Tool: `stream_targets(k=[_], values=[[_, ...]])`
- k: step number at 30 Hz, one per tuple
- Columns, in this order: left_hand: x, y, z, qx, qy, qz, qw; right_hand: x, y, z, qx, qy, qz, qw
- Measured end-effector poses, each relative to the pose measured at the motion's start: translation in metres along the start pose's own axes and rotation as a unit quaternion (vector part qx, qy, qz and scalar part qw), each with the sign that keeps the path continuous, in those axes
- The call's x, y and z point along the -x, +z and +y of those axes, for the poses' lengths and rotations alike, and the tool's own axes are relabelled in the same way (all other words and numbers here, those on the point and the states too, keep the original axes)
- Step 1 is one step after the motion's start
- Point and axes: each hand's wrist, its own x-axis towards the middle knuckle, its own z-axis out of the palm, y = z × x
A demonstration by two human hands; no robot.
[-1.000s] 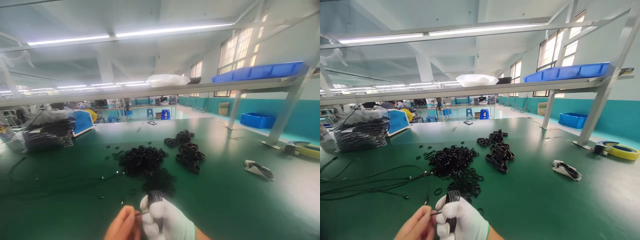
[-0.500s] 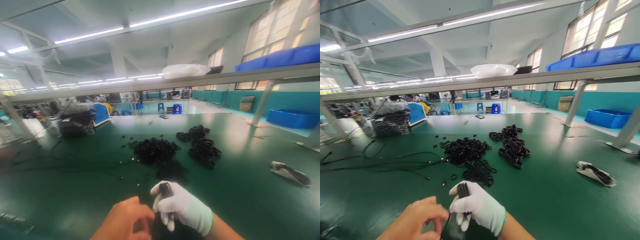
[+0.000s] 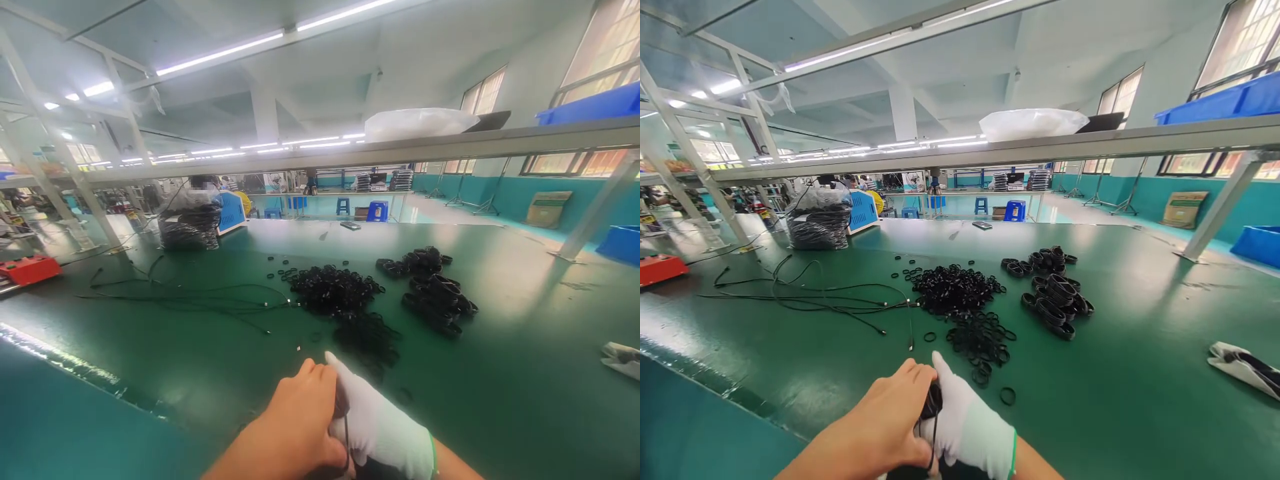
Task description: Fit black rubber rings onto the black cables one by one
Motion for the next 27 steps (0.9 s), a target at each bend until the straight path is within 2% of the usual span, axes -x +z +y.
stream_targets(k=[3,5,6,8,9,10,12,13,14,15,16,18,20,21,22,24,27], values=[[-0.010,-0.009,-0.025,0.140,-0.028,-0.086,0.986,0.012,-0.003,-0.012,-0.006,0.011,0.003,1.000],[-0.012,-0.014,-0.041,0.247,-0.034,-0.131,0.959,0.017,-0.007,-0.017,-0.051,0.003,-0.044,0.998],[-0.012,-0.014,-0.046,0.276,-0.035,-0.134,0.951,0.017,-0.009,-0.018,-0.084,-0.009,-0.084,0.993],[-0.005,-0.008,-0.048,0.278,-0.040,-0.081,0.956,0.016,-0.011,-0.017,-0.135,-0.033,-0.150,0.979],[-0.001,0.000,-0.044,0.260,-0.048,-0.030,0.964,0.015,-0.011,-0.017,-0.136,-0.031,-0.155,0.978],[0.005,0.009,-0.038,0.225,-0.053,0.030,0.972,0.013,-0.011,-0.017,-0.119,-0.026,-0.133,0.984],[0.016,0.028,-0.022,0.120,-0.038,0.141,0.982,0.012,-0.011,-0.019,-0.032,-0.042,-0.028,0.998],[0.020,0.035,-0.014,0.067,-0.025,0.170,0.983,0.012,-0.012,-0.020,0.021,-0.059,0.018,0.998],[0.023,0.040,-0.008,0.032,-0.014,0.170,0.985,0.012,-0.014,-0.021,0.059,-0.072,0.038,0.995],[0.023,0.042,-0.004,0.019,-0.015,0.148,0.989,0.013,-0.016,-0.022,0.069,-0.078,0.025,0.994],[0.022,0.041,-0.003,0.037,-0.033,0.104,0.993,0.014,-0.018,-0.022,0.050,-0.077,-0.018,0.996],[0.015,0.032,-0.009,0.117,-0.072,-0.018,0.990,0.015,-0.022,-0.018,-0.068,-0.062,-0.145,0.985],[0.006,0.019,-0.019,0.228,-0.084,-0.129,0.961,0.013,-0.025,-0.010,-0.201,-0.074,-0.241,0.946],[0.002,0.012,-0.023,0.275,-0.083,-0.158,0.945,0.011,-0.025,-0.006,-0.248,-0.088,-0.263,0.928],[-0.001,0.006,-0.025,0.324,-0.083,-0.162,0.928,0.009,-0.025,-0.002,-0.279,-0.097,-0.271,0.916],[-0.004,-0.002,-0.025,0.450,-0.079,-0.096,0.884,0.006,-0.024,0.003,-0.307,-0.101,-0.270,0.907],[-0.002,-0.005,-0.017,0.606,-0.045,0.028,0.794,0.005,-0.023,0.004,-0.310,-0.090,-0.257,0.911]])
